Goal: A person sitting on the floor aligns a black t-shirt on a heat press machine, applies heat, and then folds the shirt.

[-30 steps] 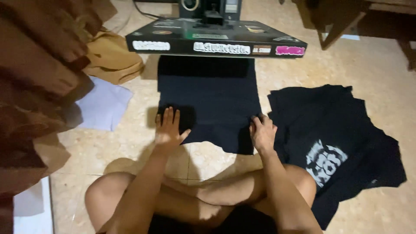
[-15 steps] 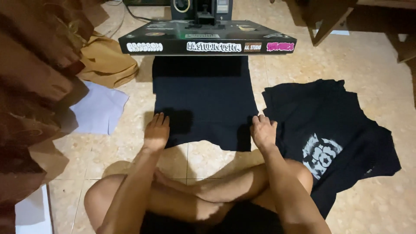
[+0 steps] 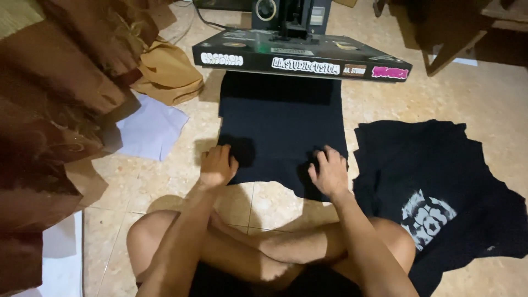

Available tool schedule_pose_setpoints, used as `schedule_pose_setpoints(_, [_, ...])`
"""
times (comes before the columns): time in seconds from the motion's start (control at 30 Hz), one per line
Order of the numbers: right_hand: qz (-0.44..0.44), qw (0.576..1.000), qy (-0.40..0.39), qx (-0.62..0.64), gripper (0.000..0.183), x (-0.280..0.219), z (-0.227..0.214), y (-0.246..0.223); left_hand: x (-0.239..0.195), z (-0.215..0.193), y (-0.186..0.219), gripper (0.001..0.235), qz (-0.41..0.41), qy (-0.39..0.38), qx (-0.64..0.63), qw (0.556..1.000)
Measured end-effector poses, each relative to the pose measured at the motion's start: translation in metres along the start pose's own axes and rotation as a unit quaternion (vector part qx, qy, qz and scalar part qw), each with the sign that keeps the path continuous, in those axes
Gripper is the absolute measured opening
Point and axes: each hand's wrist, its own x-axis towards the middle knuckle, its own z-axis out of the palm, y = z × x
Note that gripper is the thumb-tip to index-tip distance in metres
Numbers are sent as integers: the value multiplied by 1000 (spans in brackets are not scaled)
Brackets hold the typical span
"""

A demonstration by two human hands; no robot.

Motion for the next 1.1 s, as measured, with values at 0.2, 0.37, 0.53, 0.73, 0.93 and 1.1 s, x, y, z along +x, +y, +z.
schedule_pose_setpoints(0.2, [-93,993,-51,60,42,25,-4,-60,-16,88,-40,24,-400,-93,-170,896])
schedule_pose_setpoints(0.37, [-131,981,-51,134,39,41,53,-122,-22,76,-26,31,-367,-22,-149,918])
schedule_pose_setpoints(0.53, [-142,966,-71,202,41,69,77,-175,-20,36,-12,51,-200,66,-111,971])
schedule_pose_setpoints(0.73, [-123,977,-82,157,26,96,86,-188,-19,57,-22,38,-178,126,-148,965])
schedule_pose_setpoints(0.93, [142,902,-39,406,13,134,77,-183,-13,37,-20,16,-408,53,-323,853])
schedule_pose_setpoints(1.1, [311,841,-36,442,17,148,122,-159,-2,39,-10,7,-251,52,-112,960])
